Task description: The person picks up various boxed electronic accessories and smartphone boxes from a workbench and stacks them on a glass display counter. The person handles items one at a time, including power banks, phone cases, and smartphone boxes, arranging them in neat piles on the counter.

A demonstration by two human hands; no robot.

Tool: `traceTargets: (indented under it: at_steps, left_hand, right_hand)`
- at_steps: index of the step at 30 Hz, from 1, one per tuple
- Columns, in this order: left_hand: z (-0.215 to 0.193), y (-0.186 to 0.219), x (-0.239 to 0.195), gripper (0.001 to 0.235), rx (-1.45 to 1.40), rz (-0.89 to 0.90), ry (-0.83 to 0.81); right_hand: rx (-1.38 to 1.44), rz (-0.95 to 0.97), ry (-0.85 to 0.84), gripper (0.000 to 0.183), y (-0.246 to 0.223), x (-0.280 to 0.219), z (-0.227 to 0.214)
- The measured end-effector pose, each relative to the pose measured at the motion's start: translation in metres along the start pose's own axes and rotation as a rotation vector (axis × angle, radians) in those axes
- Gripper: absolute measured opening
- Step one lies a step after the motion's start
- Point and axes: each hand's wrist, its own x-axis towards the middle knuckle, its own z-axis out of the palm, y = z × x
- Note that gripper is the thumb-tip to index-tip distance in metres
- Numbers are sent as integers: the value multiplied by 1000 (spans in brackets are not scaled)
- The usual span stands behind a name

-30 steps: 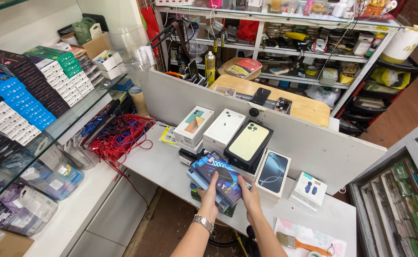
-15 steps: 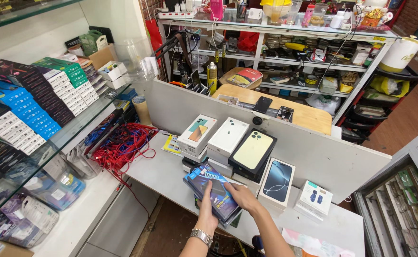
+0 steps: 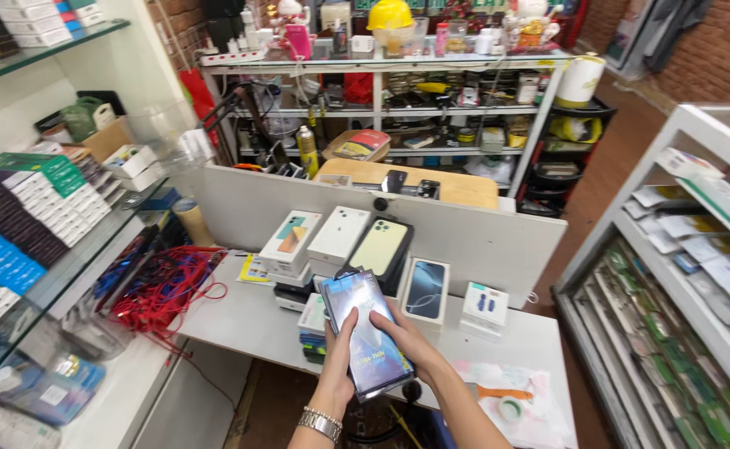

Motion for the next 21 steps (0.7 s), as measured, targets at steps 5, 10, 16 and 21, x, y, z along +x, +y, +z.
traceTargets:
  at_steps: [5,10,16,21]
  left_hand:
    - [73,-27,-40,89,124,4,-174]
    - [163,-83,-63,94,304,-105,-363]
    - [294,-169,-102,100,540,-194,-609]
    - [392,-237,-138,105,532,-319,-778]
  right_hand:
    - [153,-31,89,87,-16,-77,-63]
    - [312,-82,210,78,-14,-158,-155]
    - [568,-187,475,57,16,-245,-287]
    - [794,-256,592,49,34,-321,-388]
